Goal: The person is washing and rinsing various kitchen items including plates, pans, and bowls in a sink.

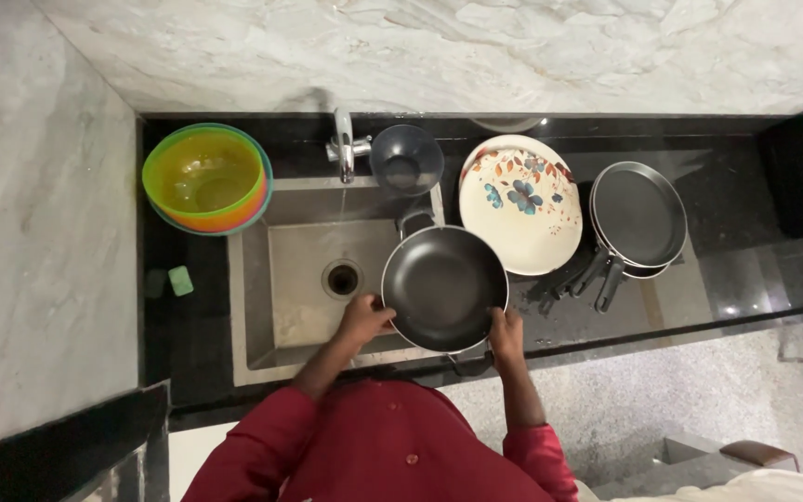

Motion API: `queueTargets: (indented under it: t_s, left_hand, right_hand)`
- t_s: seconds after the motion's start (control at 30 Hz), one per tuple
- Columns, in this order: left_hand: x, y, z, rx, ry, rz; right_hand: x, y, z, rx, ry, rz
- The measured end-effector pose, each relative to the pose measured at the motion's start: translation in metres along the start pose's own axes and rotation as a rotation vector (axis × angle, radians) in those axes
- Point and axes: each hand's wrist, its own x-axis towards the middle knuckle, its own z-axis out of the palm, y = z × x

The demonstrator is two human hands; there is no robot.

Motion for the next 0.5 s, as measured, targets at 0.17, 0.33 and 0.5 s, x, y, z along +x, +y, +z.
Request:
queueTargets:
  t_s: [0.17, 0.33, 0.5]
  left_hand:
    - [0.001, 0.014, 0.0, 0.033, -0.045, -0.093]
    - [0.069, 0.01, -0.031, 0.013, 0.132, 0.28]
    - [0.088, 0.108, -0.034, -0.173, 0.206, 0.131]
  right_hand:
    - [-0.002, 0.03, -0.017, 0.139, 0.032, 0.188]
    - [-0.006, 0.035, -0.027, 0.07, 0.132, 0.329]
    - [0.002, 0.068, -0.043, 0.074, 0.145, 0.286]
